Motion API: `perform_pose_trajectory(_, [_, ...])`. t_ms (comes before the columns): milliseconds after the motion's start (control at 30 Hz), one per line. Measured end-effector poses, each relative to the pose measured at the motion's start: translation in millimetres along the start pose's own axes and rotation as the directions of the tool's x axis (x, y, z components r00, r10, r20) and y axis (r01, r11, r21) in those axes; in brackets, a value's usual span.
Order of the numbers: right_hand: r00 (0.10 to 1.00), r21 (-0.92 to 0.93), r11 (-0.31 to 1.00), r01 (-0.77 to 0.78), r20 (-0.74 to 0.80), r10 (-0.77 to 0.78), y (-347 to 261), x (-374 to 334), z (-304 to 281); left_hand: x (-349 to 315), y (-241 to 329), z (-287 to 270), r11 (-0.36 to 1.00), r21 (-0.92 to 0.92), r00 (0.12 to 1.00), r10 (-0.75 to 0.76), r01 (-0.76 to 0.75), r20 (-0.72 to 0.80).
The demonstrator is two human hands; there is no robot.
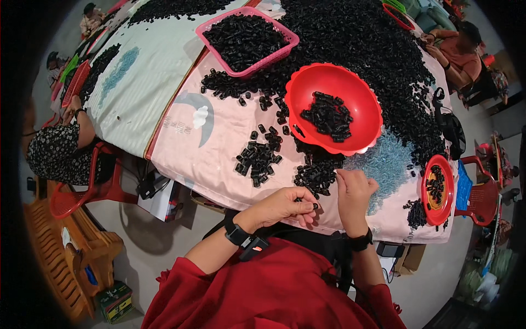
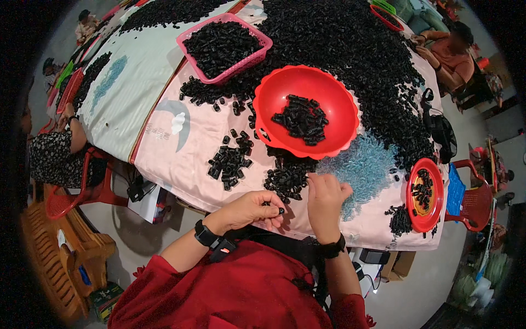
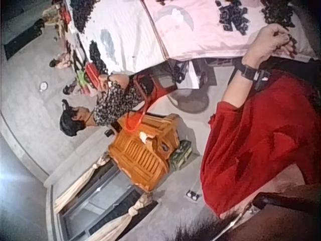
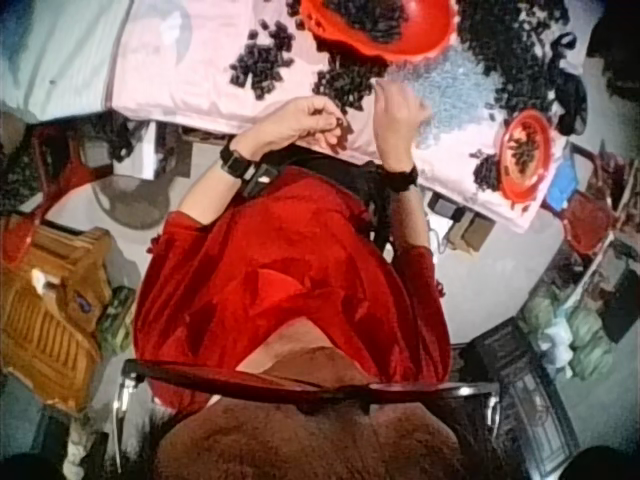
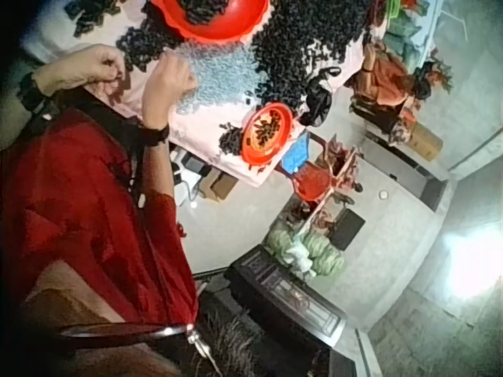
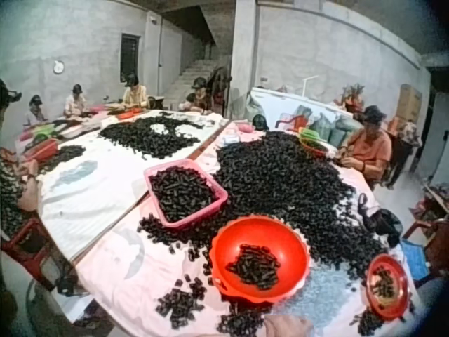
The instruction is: The person repeatedly picks small black plastic pieces and clear pins from a table, inserts the pins into the pieces, and places the assembled units into a red bowl. The task continues with the same repetitive assembly motion.
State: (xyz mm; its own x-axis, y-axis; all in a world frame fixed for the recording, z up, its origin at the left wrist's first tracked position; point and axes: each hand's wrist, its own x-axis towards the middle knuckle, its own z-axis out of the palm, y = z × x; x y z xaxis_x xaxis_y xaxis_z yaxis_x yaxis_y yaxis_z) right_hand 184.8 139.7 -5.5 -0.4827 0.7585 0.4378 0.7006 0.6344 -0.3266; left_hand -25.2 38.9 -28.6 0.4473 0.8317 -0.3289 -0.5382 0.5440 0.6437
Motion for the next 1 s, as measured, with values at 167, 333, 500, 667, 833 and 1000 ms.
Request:
perform_pose_trajectory(167, [1.0,-0.038,0.999,0.026,0.015,-0.025,0.5,0.0,6.1,1.1,-1.2,-4.5,0.998,0.049,0.999,-0.033,0.033,-0.009])
perform_pose_trajectory(333, [0.998,0.009,1.0,0.004,0.063,-0.004,-4.9,-0.8,-4.3,1.4,-4.4,-6.9,1.0,0.023,1.0,-0.016,0.015,0.012])
perform_pose_trajectory(500, [0.989,0.2,0.97,-0.137,0.082,0.123,-11.5,-12.4,-17.7,2.6,-4.0,-7.3,0.999,0.017,0.999,-0.04,0.04,-0.004])
perform_pose_trajectory(667, [0.971,0.406,0.893,-0.193,0.209,0.115,-28.8,-17.1,-39.2,0.5,-0.2,-2.9,0.999,-0.009,0.999,-0.033,0.033,0.008])
perform_pose_trajectory(833, [0.987,0.386,0.92,-0.066,0.162,0.003,-45.2,-17.7,-43.2,-2.2,5.3,2.8,1.0,-0.018,1.0,-0.018,0.018,0.018])
perform_pose_trajectory(1000, [0.992,0.344,0.938,-0.042,0.123,-0.001,-49.2,-20.4,-37.5,-1.0,3.7,2.4,1.0,-0.021,1.0,-0.003,0.004,0.028])
